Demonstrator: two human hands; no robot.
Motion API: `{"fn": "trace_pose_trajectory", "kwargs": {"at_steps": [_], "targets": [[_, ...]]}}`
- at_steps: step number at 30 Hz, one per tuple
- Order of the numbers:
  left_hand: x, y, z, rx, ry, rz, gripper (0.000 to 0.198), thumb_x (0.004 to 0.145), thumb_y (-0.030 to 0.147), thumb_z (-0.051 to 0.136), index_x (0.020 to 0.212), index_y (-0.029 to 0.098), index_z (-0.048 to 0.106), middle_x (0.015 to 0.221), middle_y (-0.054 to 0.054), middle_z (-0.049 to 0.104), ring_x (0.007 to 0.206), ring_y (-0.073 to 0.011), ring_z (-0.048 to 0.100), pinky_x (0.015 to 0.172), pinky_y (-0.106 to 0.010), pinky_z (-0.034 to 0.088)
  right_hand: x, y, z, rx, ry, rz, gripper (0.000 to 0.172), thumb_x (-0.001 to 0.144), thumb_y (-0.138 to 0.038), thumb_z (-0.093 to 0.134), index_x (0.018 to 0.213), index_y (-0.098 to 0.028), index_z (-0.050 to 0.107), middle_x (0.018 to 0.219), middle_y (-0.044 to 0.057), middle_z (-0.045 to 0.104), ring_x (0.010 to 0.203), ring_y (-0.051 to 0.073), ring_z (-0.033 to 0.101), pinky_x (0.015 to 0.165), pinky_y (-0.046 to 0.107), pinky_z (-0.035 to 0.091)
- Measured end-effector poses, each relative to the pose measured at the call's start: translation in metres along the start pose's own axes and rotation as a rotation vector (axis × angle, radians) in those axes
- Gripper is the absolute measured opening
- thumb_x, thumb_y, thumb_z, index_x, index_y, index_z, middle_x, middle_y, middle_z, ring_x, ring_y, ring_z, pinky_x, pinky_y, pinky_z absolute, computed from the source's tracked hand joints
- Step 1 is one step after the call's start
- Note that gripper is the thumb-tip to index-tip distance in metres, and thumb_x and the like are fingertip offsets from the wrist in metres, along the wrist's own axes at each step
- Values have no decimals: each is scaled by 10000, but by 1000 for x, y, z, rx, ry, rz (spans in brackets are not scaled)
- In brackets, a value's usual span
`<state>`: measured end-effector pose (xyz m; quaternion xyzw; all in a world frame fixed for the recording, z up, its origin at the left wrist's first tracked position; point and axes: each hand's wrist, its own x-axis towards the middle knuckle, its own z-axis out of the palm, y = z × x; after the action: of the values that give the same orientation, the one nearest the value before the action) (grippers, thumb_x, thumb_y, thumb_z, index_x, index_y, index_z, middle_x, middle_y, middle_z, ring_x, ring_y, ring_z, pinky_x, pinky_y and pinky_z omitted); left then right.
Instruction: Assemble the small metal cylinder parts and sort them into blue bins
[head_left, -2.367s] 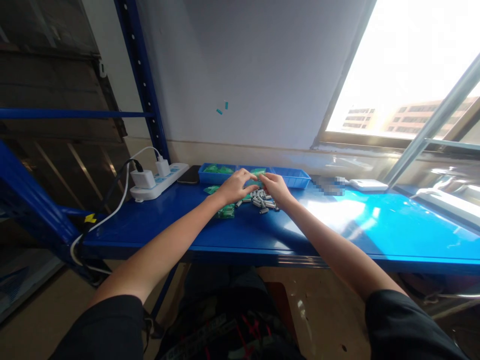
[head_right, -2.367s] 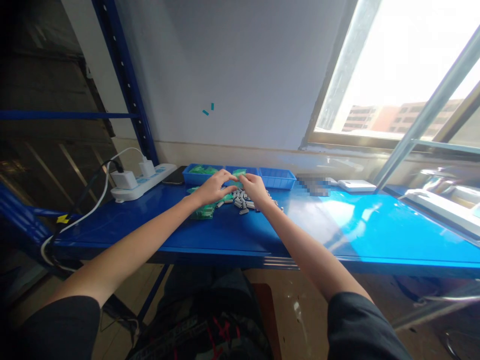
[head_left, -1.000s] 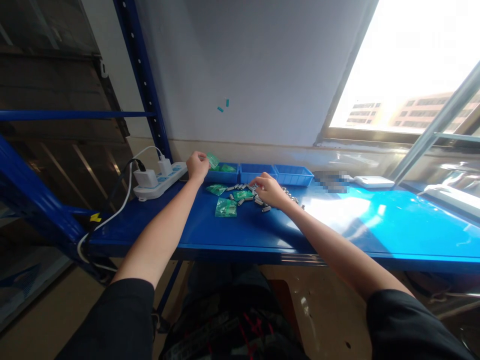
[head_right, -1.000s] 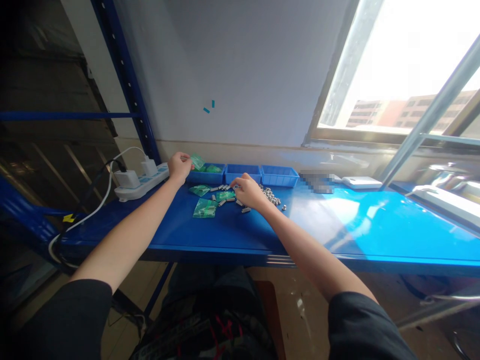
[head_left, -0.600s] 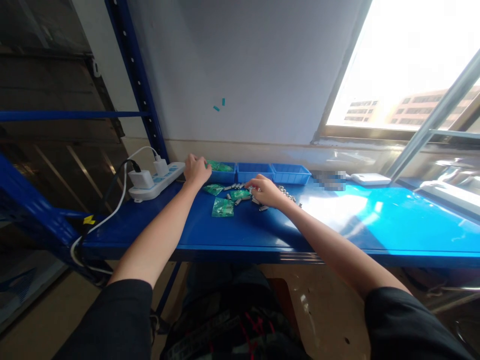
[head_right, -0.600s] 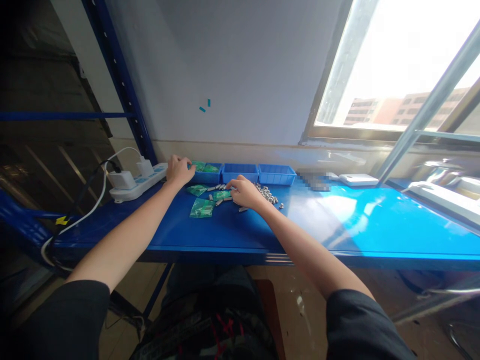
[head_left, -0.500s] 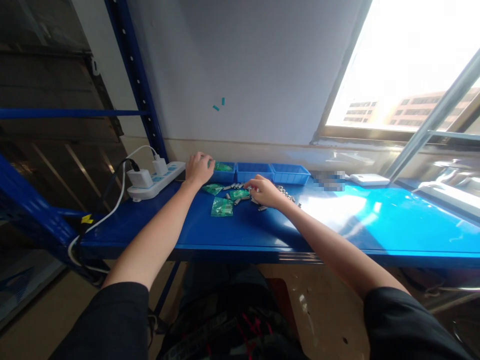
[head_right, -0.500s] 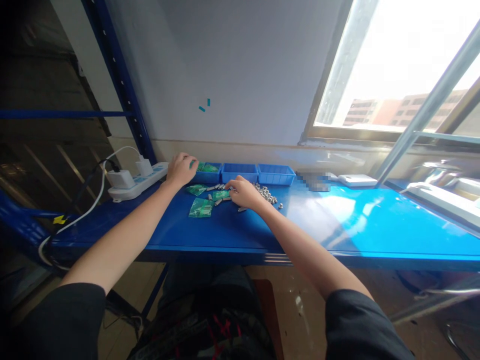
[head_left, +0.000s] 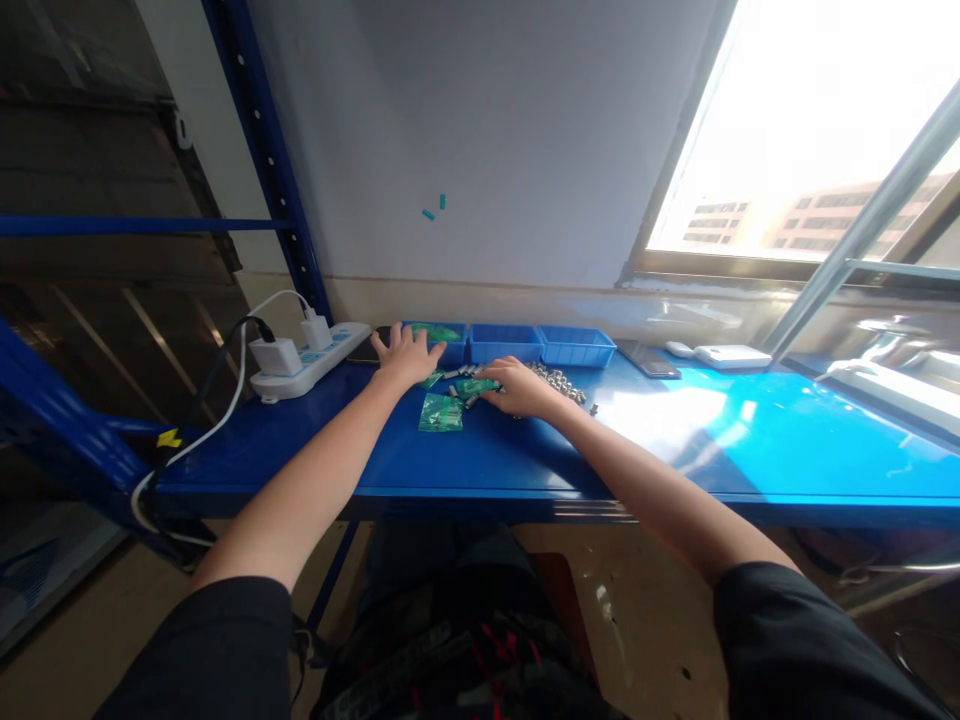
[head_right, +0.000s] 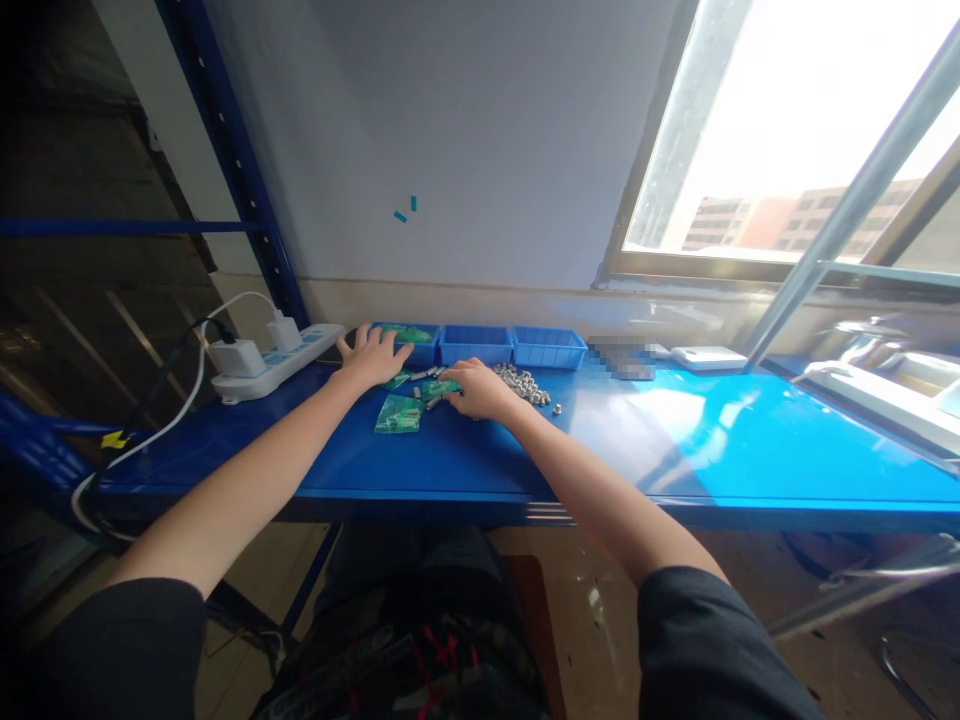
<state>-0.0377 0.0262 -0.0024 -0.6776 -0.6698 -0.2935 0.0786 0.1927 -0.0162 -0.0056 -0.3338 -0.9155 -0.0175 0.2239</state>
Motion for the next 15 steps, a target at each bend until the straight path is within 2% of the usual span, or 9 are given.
{"fn": "trace_pose_trajectory", "kwargs": {"at_steps": [2, 4, 6, 8, 11, 15], "targets": [[-6, 7, -1, -28, 24, 44, 494, 866, 531, 451, 1210, 197, 572, 1432, -201, 425, 1388, -389, 233, 1069, -667, 81, 4, 0, 2, 10, 16, 7, 232, 838, -195, 581, 1028, -171, 712, 1005, 89, 695, 1000, 239, 569, 922, 346, 405], [-10, 18, -4, -112, 65, 115, 445, 890, 498, 434, 1212, 221, 565, 1363, -161, 505, 1353, -345, 312, 1094, -566, 195, 6, -1, -1, 86, 117, 83, 214, 863, -210, 542, 966, -177, 726, 953, 75, 713, 937, 221, 593, 857, 320, 426], [-13, 31, -7, -269, 33, 204, 419, 926, 488, 366, 1156, 219, 590, 1152, -123, 638, 1195, -287, 494, 1035, -424, 348, 6, -1, -7, 216, 241, 185, 230, 872, -236, 517, 947, -168, 724, 894, 62, 718, 840, 194, 613, 773, 291, 438], [-17, 45, -11, -466, -73, 295, 463, 956, 504, 268, 1095, 221, 607, 916, -65, 683, 955, -226, 612, 874, -314, 449, 5, 0, -13, 330, 330, 275, 244, 865, -251, 503, 911, -152, 721, 824, 51, 710, 748, 172, 609, 694, 271, 430], [-27, 63, -16, -604, -158, 369, 469, 957, 513, 276, 1002, 198, 619, 748, -23, 653, 730, -182, 615, 695, -267, 452, 2, 4, -18, 436, 401, 349, 249, 841, -275, 500, 832, -138, 708, 740, 36, 676, 683, 157, 580, 632, 261, 410], [-32, 74, -15, -682, -125, 334, 262, 884, 409, 489, 933, 185, 614, 775, -26, 671, 687, -172, 613, 632, -259, 453, 3, 4, -17, 667, 466, 429, 246, 806, -347, 549, 866, -139, 666, 699, 20, 639, 630, 135, 552, 578, 242, 419]]}}
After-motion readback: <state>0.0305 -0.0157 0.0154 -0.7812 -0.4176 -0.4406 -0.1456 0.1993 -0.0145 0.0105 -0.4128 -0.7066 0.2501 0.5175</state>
